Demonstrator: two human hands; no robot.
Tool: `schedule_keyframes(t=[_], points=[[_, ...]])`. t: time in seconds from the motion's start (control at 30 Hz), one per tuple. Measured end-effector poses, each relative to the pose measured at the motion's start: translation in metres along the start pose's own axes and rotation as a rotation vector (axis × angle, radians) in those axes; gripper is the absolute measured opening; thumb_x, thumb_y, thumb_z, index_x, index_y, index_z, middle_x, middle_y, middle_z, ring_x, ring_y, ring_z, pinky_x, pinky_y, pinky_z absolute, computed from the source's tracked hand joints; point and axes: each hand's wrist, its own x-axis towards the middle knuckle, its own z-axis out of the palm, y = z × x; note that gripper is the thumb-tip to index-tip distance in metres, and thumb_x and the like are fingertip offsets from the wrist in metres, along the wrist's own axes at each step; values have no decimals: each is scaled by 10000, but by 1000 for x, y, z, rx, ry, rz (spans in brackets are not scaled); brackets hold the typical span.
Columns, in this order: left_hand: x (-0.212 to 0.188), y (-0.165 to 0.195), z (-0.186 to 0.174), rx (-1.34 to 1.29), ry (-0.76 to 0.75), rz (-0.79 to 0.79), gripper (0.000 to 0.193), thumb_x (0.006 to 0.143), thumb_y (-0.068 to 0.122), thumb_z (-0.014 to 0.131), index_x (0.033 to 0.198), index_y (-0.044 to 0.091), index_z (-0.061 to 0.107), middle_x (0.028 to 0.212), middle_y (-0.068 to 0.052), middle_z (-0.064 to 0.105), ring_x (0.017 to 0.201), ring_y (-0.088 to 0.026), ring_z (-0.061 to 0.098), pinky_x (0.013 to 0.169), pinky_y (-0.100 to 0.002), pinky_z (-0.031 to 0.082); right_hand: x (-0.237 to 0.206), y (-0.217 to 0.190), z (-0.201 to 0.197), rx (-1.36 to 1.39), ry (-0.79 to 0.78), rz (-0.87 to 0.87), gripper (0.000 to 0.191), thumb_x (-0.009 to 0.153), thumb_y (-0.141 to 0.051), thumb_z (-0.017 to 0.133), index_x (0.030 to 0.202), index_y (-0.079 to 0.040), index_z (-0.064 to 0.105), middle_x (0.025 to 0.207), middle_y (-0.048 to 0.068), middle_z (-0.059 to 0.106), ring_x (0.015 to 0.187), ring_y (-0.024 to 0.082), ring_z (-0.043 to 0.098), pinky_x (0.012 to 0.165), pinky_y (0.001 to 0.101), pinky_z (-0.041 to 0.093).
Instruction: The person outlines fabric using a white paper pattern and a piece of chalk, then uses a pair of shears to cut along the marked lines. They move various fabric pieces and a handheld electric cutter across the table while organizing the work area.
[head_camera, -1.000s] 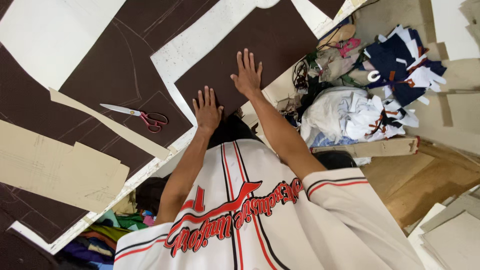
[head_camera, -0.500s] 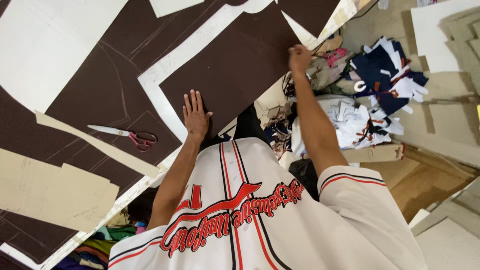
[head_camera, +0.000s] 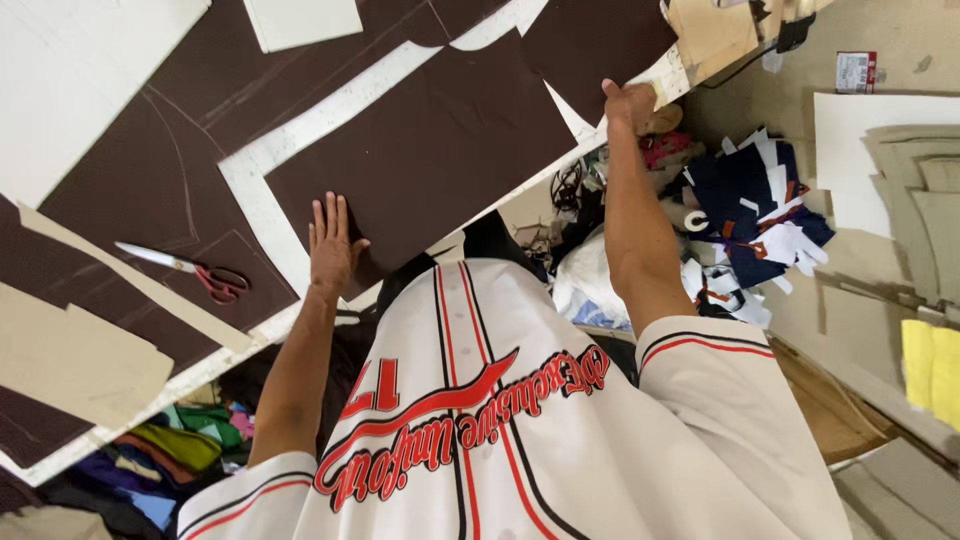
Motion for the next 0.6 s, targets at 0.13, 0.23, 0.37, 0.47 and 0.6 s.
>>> schedule_keyframes(t=[0.13,0.23,0.37,0.47,0.6], points=[[7,5,0,-5,-51,-62,1024,890,518,608,1654,141,40,1738,-48,-13,1583,-313,-18,1268,-530,155,16,10,4,627,2,-131,537,865,-1,787,629,-84,312,618,32,344,533,160,295,533,372,367],[9,7,1,-25,-17,-53,1019,895,500,613,1665,146,49,1744,-32,-15,1590,-301,-14,1277,-523,157,21,13,4,873,-113,139,189,852,25,764,743,-7,613,590,-2,464,471,127,321,446,302,331],[6,3,1,-71,-16,-43,1019,886,511,622,1658,164,56,1737,-28,-1,1588,-300,-1,1278,-520,157,14,17,3,890,-250,483,399,844,-11,780,1210,4,621,646,27,478,451,95,339,398,233,317],[5,-3,0,-89,-9,-35,1016,878,502,632,1659,188,64,1739,-27,9,1589,-300,8,1280,-521,151,4,17,4,812,-213,550,522,861,-37,791,1345,33,609,796,71,595,457,74,338,385,204,288],[5,-13,0,-80,-9,-38,1019,874,485,648,1659,195,67,1736,-23,15,1586,-297,13,1278,-524,144,-2,18,9,862,-156,511,592,853,-25,786,1370,-78,502,978,166,700,472,94,364,396,208,332]])
